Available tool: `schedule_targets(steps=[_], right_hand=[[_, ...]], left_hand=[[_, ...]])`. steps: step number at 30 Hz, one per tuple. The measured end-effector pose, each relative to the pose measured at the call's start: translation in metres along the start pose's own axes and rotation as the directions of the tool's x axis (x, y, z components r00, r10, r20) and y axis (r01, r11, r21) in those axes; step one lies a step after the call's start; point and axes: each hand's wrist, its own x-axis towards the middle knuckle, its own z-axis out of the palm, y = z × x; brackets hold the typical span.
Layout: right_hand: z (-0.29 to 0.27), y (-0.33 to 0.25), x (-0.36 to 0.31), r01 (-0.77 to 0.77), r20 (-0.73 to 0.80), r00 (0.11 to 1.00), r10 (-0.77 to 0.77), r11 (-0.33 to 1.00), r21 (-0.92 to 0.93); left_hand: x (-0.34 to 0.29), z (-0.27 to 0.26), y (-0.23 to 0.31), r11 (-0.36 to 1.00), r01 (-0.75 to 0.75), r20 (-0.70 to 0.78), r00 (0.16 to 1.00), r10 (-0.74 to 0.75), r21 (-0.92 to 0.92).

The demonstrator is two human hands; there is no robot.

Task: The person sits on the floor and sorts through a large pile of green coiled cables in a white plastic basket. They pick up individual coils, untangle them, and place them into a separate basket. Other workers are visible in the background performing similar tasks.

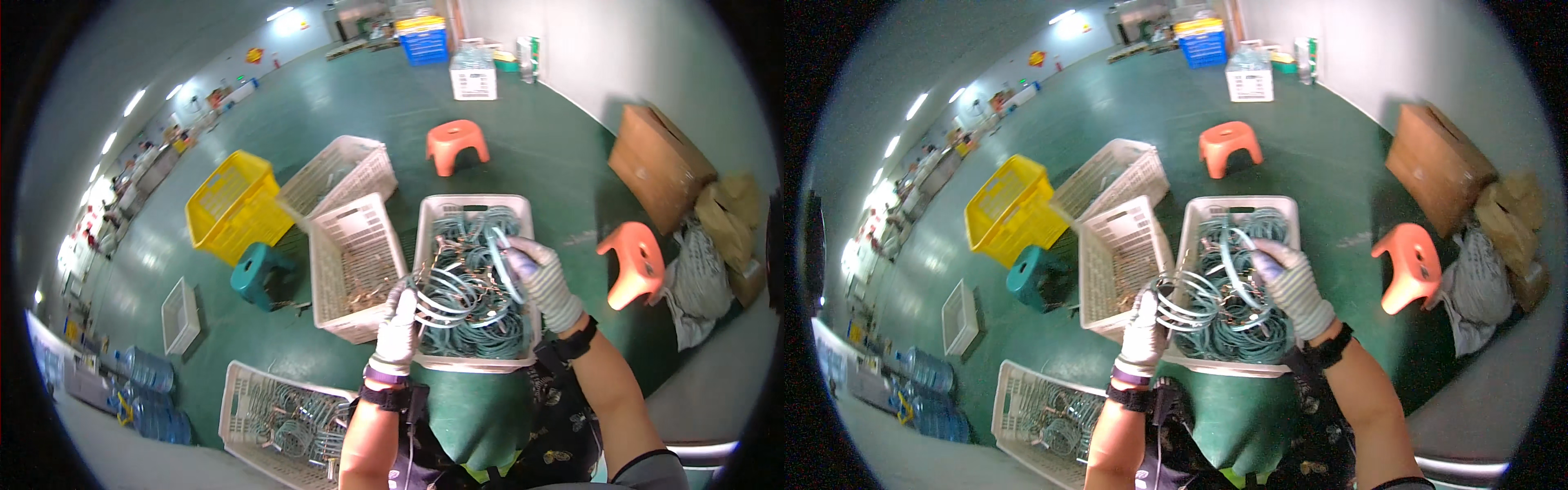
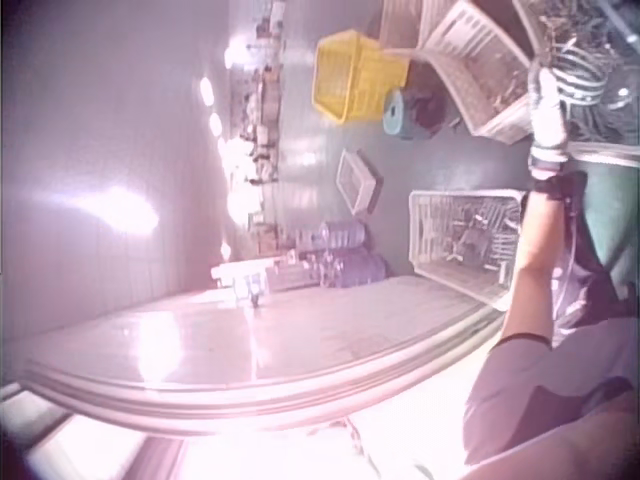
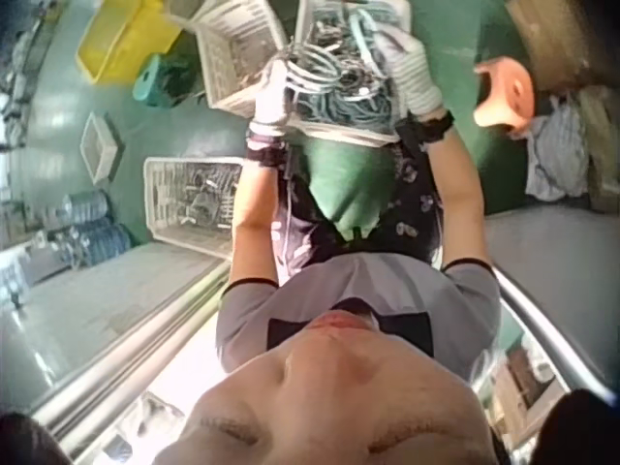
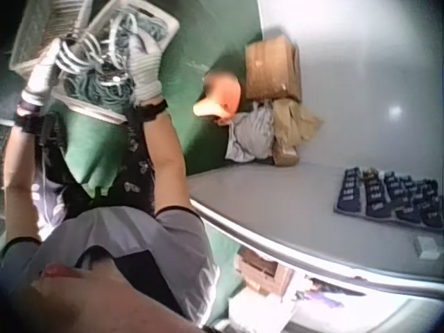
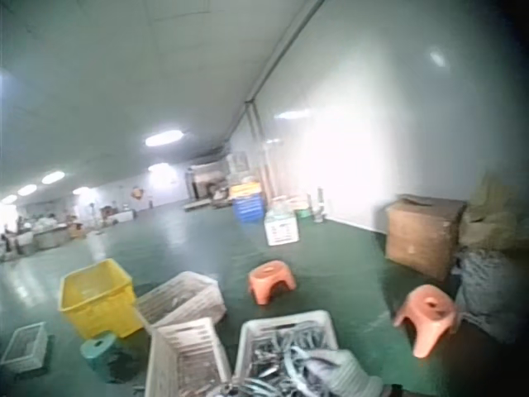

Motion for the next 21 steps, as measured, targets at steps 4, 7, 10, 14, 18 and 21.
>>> schedule_targets(steps=[4,7,10,14,18,21], right_hand=[[-0.006,-0.006,-0.002,0.001,0.038,0.999,0.001,0.998,-0.058],[0.001,-0.018,-0.004,-0.103,0.082,0.99,0.114,0.987,-0.123],[0.006,0.0,-0.004,0.087,0.135,0.99,-0.051,0.957,-0.277],[-0.007,0.014,0.001,-0.097,0.198,0.962,0.188,0.912,-0.398],[-0.009,0.026,0.002,-0.202,0.258,0.918,0.301,0.914,-0.351],[-0.011,0.03,0.0,-0.285,0.27,0.898,0.347,0.927,-0.244]], left_hand=[[-0.005,0.02,-0.005,0.97,0.021,0.027,0.999,-0.028,0.24],[-0.012,0.031,-0.002,0.889,-0.091,0.136,0.99,0.032,0.448],[-0.018,0.041,-0.002,0.883,-0.142,0.212,0.976,0.05,0.447],[-0.021,0.043,0.003,0.892,-0.099,0.196,0.98,0.012,0.442],[-0.014,0.027,-0.002,0.887,-0.156,0.211,0.975,0.068,0.434],[-0.012,0.025,-0.003,0.907,-0.156,0.177,0.98,0.092,0.392]])
